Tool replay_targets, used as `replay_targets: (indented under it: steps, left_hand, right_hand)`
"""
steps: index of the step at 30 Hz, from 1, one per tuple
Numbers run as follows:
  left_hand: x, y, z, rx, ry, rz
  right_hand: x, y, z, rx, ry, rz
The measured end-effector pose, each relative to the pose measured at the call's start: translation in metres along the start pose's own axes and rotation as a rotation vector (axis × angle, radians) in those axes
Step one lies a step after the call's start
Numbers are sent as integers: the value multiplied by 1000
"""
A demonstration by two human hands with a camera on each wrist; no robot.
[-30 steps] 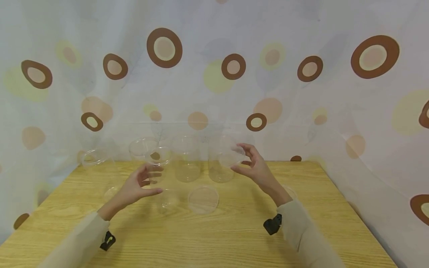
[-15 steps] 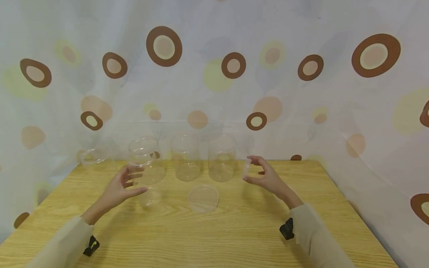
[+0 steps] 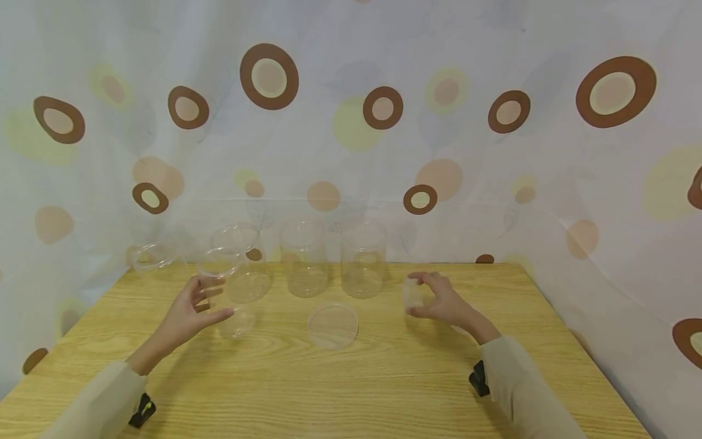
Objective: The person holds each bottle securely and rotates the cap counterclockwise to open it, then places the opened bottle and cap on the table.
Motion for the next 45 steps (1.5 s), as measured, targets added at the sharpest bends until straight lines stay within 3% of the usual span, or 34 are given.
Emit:
replay_targets:
  steps: [14, 20, 25, 45]
  left_hand:
    - [1, -3, 3, -8, 0, 4]
    - [1, -3, 5, -12, 5, 3]
    - [-1, -2, 5, -5, 50, -45]
    - [-4, -2, 6, -55, 92, -72]
  right_hand:
    - [19, 5, 1, -15, -106, 134]
    - [24, 7, -1, 33, -158, 189]
    - [28, 12, -1, 70, -197, 226]
    - [28, 15, 1, 98, -204, 232]
Point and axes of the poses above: each hand's wrist, its own z-axis away from the middle knuckle, its own x-axis out of the palm, y = z × x, the point moved 9 cm from there along -z, towards the middle knuckle, and after that the axes turned 6 degrees about -x, right-handed, at the moved point
